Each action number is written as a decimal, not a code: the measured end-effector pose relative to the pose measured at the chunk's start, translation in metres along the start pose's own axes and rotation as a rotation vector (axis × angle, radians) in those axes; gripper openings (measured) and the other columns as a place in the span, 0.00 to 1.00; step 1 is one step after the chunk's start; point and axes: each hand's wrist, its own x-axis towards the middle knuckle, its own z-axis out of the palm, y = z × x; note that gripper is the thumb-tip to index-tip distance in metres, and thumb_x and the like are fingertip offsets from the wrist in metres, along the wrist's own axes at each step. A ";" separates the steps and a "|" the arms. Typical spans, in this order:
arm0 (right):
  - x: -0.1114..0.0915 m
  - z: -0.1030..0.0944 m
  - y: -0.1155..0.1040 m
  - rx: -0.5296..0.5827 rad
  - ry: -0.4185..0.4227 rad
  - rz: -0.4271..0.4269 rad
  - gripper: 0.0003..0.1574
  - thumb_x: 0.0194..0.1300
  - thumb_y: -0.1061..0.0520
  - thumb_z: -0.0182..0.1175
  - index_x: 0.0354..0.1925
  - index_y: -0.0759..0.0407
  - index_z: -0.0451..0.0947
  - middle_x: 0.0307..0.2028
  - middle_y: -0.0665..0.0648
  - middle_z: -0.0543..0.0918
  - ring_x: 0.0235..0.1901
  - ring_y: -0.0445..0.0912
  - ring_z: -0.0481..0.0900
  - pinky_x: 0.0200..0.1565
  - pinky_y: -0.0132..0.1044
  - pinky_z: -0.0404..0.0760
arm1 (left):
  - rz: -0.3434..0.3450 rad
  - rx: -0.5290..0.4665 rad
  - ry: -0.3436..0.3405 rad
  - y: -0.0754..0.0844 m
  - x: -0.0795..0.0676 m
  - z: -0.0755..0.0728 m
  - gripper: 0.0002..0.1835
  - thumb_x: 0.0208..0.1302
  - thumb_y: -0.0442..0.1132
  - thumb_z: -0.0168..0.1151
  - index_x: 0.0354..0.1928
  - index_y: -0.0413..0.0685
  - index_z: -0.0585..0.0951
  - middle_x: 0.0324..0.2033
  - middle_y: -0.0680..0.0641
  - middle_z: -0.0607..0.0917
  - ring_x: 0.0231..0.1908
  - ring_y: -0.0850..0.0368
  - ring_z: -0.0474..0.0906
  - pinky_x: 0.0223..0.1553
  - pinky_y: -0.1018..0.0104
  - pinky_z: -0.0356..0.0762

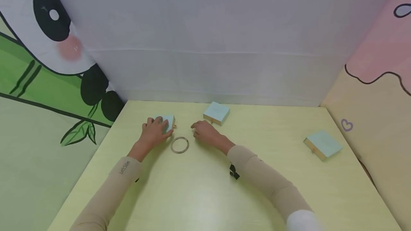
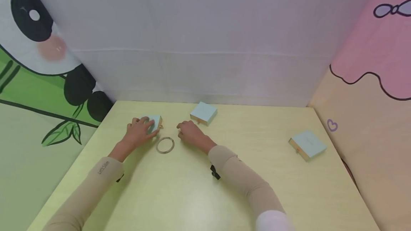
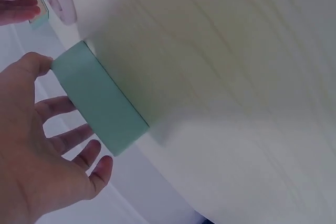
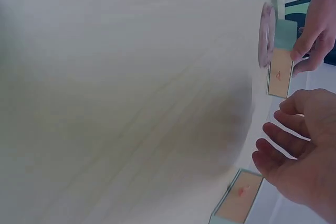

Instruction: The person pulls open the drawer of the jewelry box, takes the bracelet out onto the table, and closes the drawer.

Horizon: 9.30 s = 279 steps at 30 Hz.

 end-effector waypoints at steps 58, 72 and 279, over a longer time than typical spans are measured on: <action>-0.105 -0.045 0.092 -0.117 0.053 0.159 0.22 0.69 0.58 0.52 0.59 0.65 0.72 0.58 0.63 0.75 0.59 0.57 0.70 0.61 0.48 0.68 | 0.264 -0.209 -0.105 0.005 0.038 -0.018 0.20 0.59 0.32 0.64 0.47 0.33 0.65 0.49 0.34 0.70 0.48 0.40 0.69 0.47 0.49 0.70; -0.162 -0.051 0.131 -0.267 0.151 0.142 0.27 0.70 0.52 0.51 0.63 0.63 0.68 0.63 0.63 0.69 0.64 0.59 0.63 0.63 0.54 0.63 | 0.234 -0.193 -0.018 0.133 0.056 0.003 0.30 0.70 0.50 0.50 0.64 0.36 0.62 0.63 0.35 0.65 0.66 0.40 0.57 0.67 0.47 0.53; -0.051 -0.053 0.133 0.034 0.123 0.401 0.13 0.65 0.64 0.52 0.33 0.65 0.83 0.30 0.57 0.82 0.24 0.44 0.70 0.27 0.36 0.72 | 0.305 0.175 -0.173 0.187 0.102 0.046 0.38 0.74 0.50 0.42 0.73 0.37 0.40 0.74 0.40 0.40 0.73 0.48 0.37 0.71 0.53 0.41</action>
